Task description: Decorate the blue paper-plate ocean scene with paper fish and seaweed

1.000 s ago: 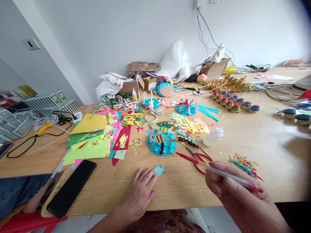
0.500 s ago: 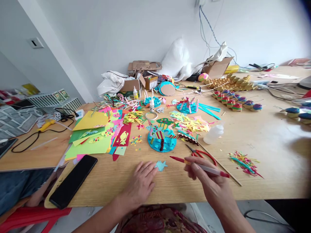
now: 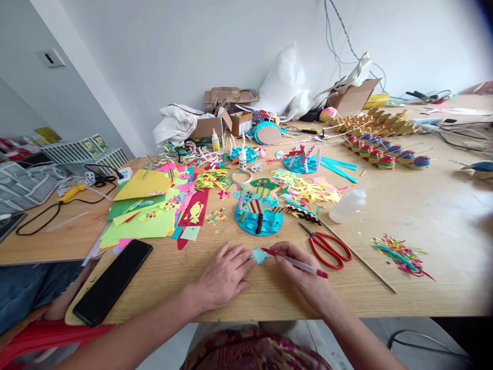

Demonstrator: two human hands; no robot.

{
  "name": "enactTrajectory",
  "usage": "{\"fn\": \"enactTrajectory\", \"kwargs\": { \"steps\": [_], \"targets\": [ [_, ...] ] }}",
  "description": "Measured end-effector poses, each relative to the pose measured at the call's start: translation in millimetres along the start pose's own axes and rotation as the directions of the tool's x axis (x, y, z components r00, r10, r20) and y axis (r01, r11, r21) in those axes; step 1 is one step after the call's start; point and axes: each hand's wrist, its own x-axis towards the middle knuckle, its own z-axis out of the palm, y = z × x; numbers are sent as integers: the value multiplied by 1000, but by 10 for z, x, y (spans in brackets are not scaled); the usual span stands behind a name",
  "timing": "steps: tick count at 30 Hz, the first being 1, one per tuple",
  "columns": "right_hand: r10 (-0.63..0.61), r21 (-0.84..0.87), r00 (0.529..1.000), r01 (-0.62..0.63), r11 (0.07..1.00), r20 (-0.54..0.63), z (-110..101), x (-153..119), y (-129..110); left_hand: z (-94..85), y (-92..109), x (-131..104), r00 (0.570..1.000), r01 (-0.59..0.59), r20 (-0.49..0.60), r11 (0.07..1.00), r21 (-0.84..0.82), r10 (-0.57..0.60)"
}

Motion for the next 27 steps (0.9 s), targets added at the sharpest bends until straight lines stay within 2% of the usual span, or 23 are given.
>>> {"fn": "enactTrajectory", "kwargs": {
  "steps": [3,7,13,19,27],
  "targets": [
    [-3,2,999,3,1000,48,-72,28,-7,-6,-4,74,999,-33,0,999,13,33],
    [-14,2,998,13,1000,56,-103,107,9,-44,-21,180,995,-95,-36,995,29,96],
    [-27,-24,1000,27,999,-8,-13,148,20,-36,-92,260,979,-158,-129,987,1,157],
    [-49,-81,997,45,996,-53,89,96,148,12,-94,233,970,-167,-191,984,-62,153],
    [-92,-170,991,74,983,-102,103,100,217,35,-84,220,986,-125,-119,990,-66,116]
  ]
}}
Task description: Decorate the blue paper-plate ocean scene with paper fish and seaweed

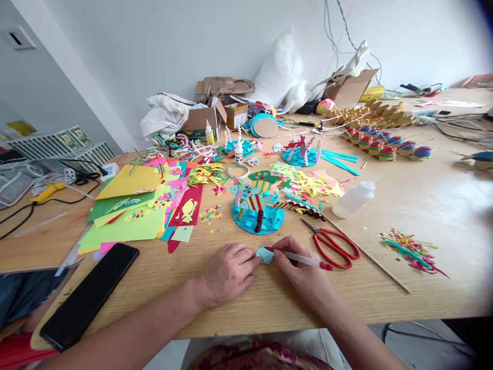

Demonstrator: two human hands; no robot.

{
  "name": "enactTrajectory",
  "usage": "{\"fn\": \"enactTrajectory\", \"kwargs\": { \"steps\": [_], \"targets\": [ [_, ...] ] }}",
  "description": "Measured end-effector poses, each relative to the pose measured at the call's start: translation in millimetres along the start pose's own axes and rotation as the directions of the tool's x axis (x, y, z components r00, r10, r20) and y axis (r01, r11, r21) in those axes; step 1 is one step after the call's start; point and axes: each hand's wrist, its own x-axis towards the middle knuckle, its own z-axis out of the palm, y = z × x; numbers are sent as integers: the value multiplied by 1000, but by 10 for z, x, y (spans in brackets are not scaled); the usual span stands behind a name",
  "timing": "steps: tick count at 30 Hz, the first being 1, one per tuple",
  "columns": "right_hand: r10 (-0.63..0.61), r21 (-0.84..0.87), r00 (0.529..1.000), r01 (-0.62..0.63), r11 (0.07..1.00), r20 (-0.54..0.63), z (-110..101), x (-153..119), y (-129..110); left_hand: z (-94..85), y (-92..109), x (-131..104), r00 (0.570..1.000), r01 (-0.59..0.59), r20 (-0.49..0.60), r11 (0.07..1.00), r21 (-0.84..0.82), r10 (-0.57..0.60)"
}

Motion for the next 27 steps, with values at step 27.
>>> {"fn": "enactTrajectory", "kwargs": {
  "steps": [27],
  "targets": [
    [-55,-167,996,66,984,71,36,-2,-64,39,30,-30,1000,-13,-4,999,36,13]
  ]
}}
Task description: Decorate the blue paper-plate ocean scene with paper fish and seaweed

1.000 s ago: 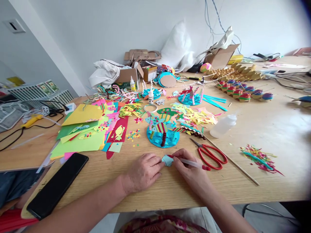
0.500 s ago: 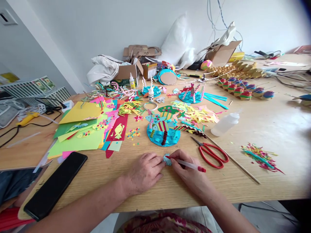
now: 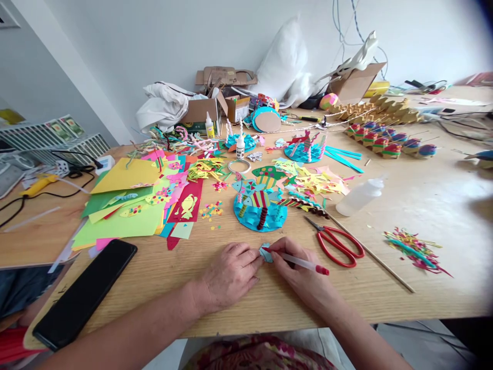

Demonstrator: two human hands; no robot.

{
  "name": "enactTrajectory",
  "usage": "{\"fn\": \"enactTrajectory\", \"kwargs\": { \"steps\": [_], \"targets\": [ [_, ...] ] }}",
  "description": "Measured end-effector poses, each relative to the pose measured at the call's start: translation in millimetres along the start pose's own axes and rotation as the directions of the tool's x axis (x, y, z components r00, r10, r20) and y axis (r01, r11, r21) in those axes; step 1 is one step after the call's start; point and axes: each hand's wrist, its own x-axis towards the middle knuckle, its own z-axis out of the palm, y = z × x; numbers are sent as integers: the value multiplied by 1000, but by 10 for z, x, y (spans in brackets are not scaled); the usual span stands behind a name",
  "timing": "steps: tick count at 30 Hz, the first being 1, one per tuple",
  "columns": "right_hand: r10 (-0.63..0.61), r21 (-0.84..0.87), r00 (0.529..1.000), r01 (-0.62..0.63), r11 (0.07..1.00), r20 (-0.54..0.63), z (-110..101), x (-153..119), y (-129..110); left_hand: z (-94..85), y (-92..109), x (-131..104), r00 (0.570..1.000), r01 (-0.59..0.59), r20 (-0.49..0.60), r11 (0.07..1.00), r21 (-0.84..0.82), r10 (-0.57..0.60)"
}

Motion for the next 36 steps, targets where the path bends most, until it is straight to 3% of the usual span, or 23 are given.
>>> {"fn": "enactTrajectory", "kwargs": {
  "steps": [36],
  "targets": [
    [-6,-51,999,8,999,34,-34,-19,-28,-20,9,6,1000,-18,-1,1000,14,18]
  ]
}}
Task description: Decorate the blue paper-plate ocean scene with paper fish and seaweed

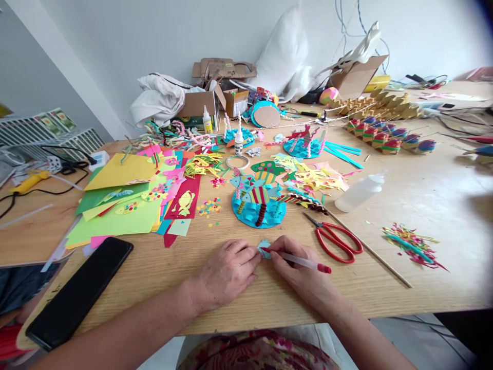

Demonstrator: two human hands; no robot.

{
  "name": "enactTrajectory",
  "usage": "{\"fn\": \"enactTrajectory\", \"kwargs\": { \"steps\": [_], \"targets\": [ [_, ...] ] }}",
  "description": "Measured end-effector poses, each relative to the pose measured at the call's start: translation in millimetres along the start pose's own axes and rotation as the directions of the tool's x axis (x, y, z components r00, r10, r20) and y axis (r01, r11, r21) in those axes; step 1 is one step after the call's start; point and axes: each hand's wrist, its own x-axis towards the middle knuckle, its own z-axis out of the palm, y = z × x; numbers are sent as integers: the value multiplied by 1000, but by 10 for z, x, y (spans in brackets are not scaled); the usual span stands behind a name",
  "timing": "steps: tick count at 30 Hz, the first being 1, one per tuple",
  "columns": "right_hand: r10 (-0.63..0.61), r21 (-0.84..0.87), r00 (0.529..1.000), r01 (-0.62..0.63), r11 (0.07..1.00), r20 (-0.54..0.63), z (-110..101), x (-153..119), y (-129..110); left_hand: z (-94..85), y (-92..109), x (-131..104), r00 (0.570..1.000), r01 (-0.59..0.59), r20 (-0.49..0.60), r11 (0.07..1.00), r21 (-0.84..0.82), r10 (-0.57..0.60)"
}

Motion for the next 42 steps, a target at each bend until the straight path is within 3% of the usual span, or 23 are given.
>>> {"fn": "enactTrajectory", "kwargs": {
  "steps": [42],
  "targets": [
    [52,8,998,-52,999,-40,4,15,10,-22,12,10,1000,14,15,1000,8,-14]
  ]
}}
